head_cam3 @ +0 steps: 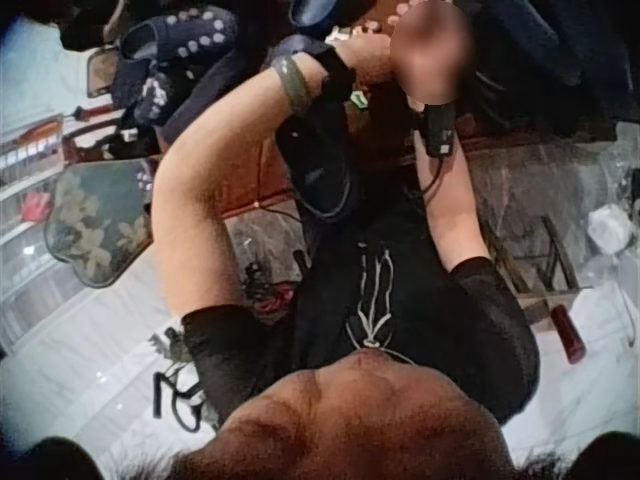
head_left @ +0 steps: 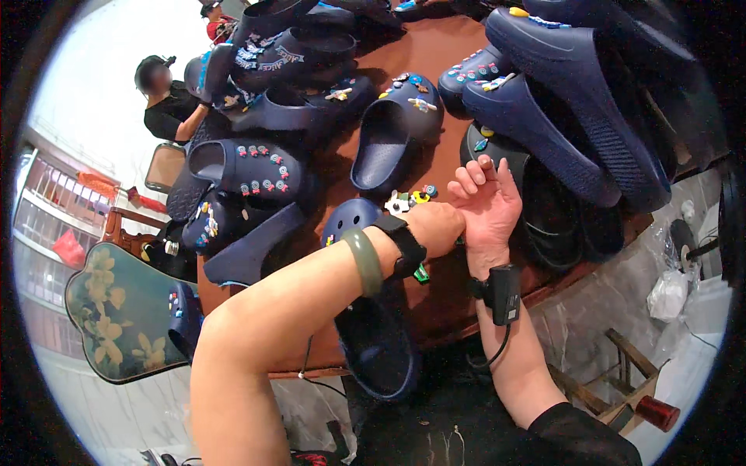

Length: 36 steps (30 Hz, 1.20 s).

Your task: Manually inserting decorative charms into the holes of plastic clogs.

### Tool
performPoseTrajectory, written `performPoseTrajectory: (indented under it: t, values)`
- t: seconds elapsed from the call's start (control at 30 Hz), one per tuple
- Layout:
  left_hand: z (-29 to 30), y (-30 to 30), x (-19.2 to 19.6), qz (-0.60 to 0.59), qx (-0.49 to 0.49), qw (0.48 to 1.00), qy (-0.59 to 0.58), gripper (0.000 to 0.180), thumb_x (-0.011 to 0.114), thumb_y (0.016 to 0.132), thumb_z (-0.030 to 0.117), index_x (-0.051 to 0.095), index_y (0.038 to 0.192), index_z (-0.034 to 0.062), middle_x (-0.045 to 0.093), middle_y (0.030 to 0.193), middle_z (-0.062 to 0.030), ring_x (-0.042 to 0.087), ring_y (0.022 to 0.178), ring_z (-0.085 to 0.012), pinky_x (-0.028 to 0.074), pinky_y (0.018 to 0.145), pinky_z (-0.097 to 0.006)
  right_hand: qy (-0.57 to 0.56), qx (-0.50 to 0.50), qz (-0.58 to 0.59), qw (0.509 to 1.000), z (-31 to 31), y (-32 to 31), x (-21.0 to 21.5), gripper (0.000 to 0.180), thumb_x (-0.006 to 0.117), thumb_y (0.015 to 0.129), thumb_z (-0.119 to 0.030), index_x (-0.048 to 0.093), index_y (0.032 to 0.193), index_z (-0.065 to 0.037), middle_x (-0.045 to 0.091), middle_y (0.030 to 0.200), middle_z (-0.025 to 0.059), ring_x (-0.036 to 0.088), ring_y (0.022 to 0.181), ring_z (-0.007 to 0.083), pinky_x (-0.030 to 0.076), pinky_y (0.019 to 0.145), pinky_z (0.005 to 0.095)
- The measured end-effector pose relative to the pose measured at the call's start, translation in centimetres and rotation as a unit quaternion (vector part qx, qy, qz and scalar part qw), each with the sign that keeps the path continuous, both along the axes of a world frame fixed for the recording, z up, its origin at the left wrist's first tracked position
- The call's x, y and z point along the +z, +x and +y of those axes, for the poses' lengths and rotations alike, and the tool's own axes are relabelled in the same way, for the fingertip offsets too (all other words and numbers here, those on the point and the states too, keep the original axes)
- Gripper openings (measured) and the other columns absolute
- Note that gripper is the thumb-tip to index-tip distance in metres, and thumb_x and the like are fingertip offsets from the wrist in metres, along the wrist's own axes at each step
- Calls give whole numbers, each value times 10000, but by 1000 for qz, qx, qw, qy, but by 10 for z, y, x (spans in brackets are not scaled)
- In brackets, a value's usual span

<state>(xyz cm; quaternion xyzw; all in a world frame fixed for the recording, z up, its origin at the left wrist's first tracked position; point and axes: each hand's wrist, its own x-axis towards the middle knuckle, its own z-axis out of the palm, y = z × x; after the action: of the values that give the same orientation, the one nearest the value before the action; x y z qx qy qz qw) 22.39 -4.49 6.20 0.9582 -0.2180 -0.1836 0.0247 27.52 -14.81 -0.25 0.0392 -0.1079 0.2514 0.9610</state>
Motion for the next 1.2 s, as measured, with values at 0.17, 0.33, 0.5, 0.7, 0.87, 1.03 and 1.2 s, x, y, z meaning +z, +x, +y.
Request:
performPoseTrajectory:
  t: [0.17, 0.33, 0.5, 0.7, 0.87, 1.03, 1.2]
  values:
    - [31, -7, 31, -71, -80, 990, -96, 175, 586, 823, 176, 601, 781, 8, 606, 718, -199, 631, 685, -352, 492, 637, -449, 23, 14, 2, 1000, 2, 0, -2, 269, 534, 954, -314, 591, 906, -55, 445, 702, 11, 400, 652, 135, 328, 601, 272]
    - [85, -48, 64, -91, 269, 928, -243, 207, 573, 899, 146, 608, 793, -28, 605, 644, -174, 614, 599, -330, 477, 571, -372, 27, 17, 5, 999, 3, 0, -3, 251, 541, 950, -301, 592, 896, -61, 442, 697, 7, 396, 647, 135, 324, 599, 272]
    - [135, -92, 38, -172, 253, 936, -174, 142, 605, 880, 104, 631, 836, -28, 625, 698, -167, 625, 632, -324, 491, 596, -367, 13, 18, 18, 1000, 7, -4, -2, 242, 544, 950, -292, 587, 879, -64, 439, 690, 4, 392, 639, 128, 322, 595, 267]
    - [127, -116, 0, -326, 181, 913, -164, 165, 701, 774, 43, 671, 930, 1, 629, 855, -144, 633, 804, -314, 515, 677, -362, -6, 16, 19, 1000, 7, -2, -6, 233, 547, 949, -285, 573, 870, -68, 435, 689, 4, 388, 635, 127, 323, 589, 270]
    - [126, -123, -13, -390, 195, 893, -115, 195, 744, 724, 41, 691, 910, 18, 632, 869, -120, 623, 791, -280, 515, 669, -356, -7, 21, 13, 1000, 9, -2, -6, 216, 557, 945, -269, 572, 870, -67, 431, 687, 3, 386, 632, 125, 322, 587, 267]
    - [122, -122, -24, -399, 253, 873, -122, 224, 743, 732, 49, 693, 950, 34, 614, 893, -98, 581, 874, -271, 490, 745, -355, -21, 28, 16, 999, 11, -2, -8, 200, 560, 945, -256, 569, 874, -70, 427, 685, 0, 383, 629, 121, 320, 585, 259]
    - [119, -129, -21, -375, 224, 888, -144, 169, 663, 811, 114, 683, 967, 52, 591, 960, -97, 524, 975, -285, 439, 835, -396, -42, 17, 19, 999, 10, -1, -7, 188, 564, 941, -245, 567, 873, -70, 428, 685, -5, 385, 629, 117, 321, 580, 262]
